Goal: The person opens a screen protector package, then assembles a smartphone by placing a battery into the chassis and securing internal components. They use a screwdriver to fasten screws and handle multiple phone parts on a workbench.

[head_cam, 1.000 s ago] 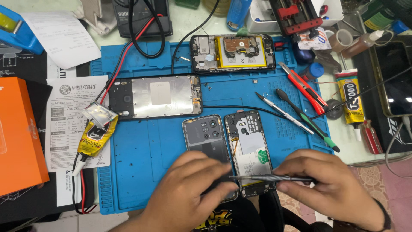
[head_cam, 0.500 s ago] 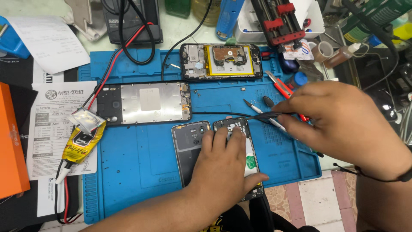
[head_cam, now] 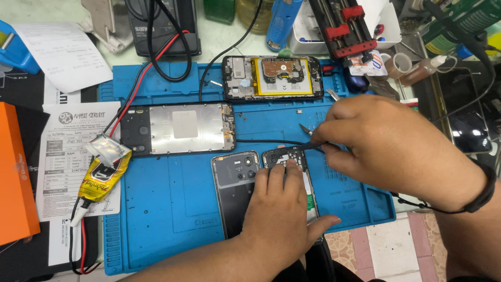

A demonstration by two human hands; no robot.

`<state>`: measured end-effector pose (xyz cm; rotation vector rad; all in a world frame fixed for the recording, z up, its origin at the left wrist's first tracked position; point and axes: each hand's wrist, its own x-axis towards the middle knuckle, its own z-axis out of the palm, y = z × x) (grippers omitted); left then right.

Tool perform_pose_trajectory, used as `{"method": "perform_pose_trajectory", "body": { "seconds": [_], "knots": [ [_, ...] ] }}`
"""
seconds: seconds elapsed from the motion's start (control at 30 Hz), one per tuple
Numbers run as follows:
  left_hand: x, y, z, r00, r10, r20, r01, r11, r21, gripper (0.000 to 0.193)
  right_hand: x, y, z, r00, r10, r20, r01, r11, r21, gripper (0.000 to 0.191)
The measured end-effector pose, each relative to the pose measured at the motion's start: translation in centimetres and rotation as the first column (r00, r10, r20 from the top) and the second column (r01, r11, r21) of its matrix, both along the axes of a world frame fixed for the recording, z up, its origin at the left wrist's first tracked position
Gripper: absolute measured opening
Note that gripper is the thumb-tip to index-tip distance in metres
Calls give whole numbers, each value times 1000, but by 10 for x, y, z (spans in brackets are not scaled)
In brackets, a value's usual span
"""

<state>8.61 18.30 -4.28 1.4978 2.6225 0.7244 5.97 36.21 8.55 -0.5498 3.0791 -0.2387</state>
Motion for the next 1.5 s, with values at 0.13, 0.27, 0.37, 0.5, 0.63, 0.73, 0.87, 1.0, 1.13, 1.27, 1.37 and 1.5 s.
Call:
{"method": "perform_pose_trajectory", "body": {
  "seconds": [0.13, 0.27, 0.37, 0.5, 0.63, 0.73, 0.87, 1.0, 1.13, 1.27, 1.37, 1.5],
  "knots": [
    [1, 0, 0, 1000, 12, -7, -12, 1000, 28, 86, -3, -12, 0, 984, -103, 143, 63, 963, 264, 15],
    [2, -1, 0, 1000, 5, 11, -5, 1000, 31, 85, -4, -20, 2, 994, 95, -58, -86, 987, 134, 23],
    [1, -2, 1, 1000, -1, 19, 1, 1000, 18, 86, -8, -23, 0, 988, -89, 126, 30, 912, 409, 29],
    [0, -1, 1, 1000, 0, 27, 0, 1000, 0, 90, -11, -20, 3, 998, -7, 68, -12, 959, 282, 26],
    [1, -1, 1, 999, 2, 36, -2, 1000, -4, 92, -9, -22, 3, 985, -105, 136, 55, 942, 330, 30],
    [1, -1, 2, 999, 3, 41, -2, 1000, -8, 91, -9, -22, 2, 999, -20, 48, 6, 961, 277, 35],
    [1, -2, 3, 999, 2, 45, -1, 1000, -27, 87, -12, -23, 1, 961, -171, 219, 60, 897, 438, 30],
    [0, -2, 4, 999, -1, 33, 2, 999, -47, 89, -11, -25, 3, 993, -10, 114, -30, 941, 338, 32],
    [-1, 0, 2, 1000, 14, -16, -14, 1000, -16, 91, -15, -26, 5, 985, -53, 167, -11, 933, 360, 33],
    [-2, 0, 2, 1000, 21, -5, -22, 998, -55, 90, -15, -28, 8, 877, -296, 378, 37, 828, 560, 35],
    [-3, -1, 3, 999, 18, -44, -20, 998, -54, 90, -13, -31, 9, 995, 95, 3, -93, 967, 237, 29],
    [-4, 0, 8, 997, 27, -66, -30, 999, -43, 89, -13, -33, 11, 917, -229, 326, 22, 846, 532, 36]
  ]
}}
